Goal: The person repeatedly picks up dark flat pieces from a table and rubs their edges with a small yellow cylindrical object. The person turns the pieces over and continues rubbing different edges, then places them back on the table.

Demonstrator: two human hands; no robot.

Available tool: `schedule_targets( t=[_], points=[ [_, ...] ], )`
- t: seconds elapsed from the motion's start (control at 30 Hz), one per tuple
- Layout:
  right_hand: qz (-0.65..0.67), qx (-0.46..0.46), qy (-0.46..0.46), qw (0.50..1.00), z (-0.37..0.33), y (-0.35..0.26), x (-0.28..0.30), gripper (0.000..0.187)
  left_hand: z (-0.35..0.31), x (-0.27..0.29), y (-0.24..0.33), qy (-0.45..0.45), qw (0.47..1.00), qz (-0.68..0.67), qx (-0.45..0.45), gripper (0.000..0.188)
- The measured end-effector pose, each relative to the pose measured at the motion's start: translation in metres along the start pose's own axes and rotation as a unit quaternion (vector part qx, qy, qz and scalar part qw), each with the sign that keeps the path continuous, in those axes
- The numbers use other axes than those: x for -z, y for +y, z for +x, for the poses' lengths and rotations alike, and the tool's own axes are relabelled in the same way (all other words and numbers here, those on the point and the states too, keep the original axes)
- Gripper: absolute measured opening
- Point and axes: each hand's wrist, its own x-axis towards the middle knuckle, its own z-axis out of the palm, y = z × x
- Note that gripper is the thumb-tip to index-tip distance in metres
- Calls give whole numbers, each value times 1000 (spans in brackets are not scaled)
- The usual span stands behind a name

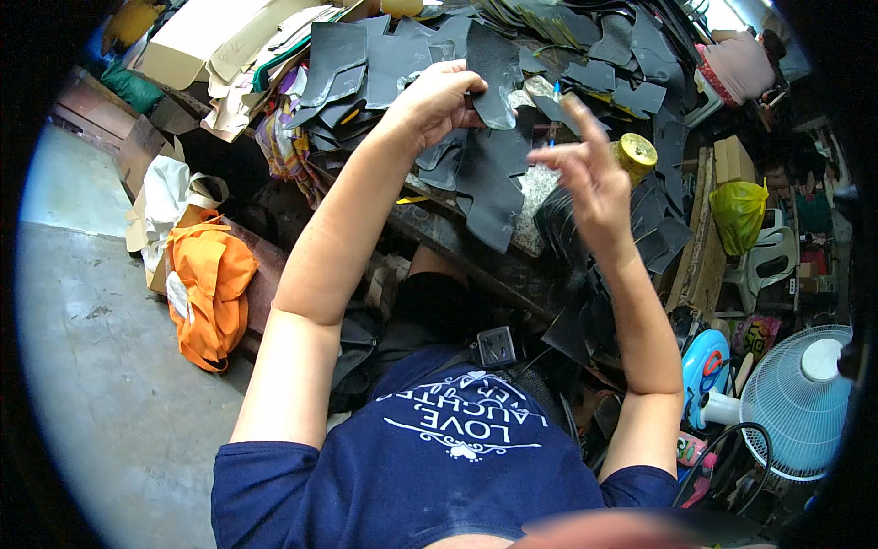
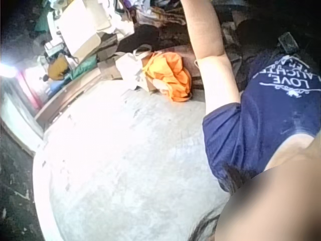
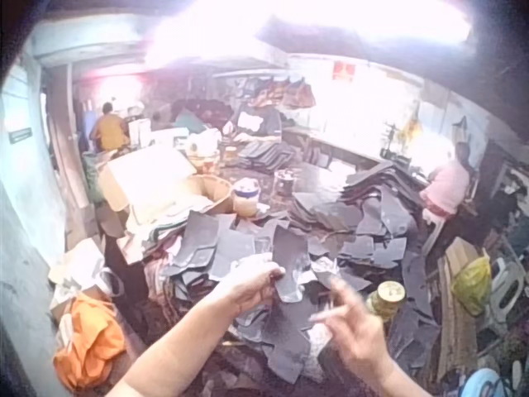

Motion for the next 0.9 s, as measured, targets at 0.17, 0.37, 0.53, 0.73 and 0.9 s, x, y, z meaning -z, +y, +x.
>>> schedule_targets(
  t=[0.17, 0.37, 0.53, 0.73, 0.9],
  points=[
    [-39, -21, 72, 996, 23, 26, 5, 73, -26, -1, -14, -45, 997, -55, 14, 7],
    [-308, 51, 75, 947, 39, 46, 0, 92, -44, -5, -31, -66, 994, -84, 28, 19],
    [-385, 69, 64, 918, 52, 51, -1, 82, -53, -5, -32, -115, 986, -119, 17, 19],
    [-353, 108, 81, 926, 49, 55, -4, 78, -50, -10, -37, -29, 992, -116, 35, 17],
    [-335, 109, 76, 933, 44, 59, 0, 78, -42, -17, -42, 7, 997, -72, 16, 19]
  ],
)
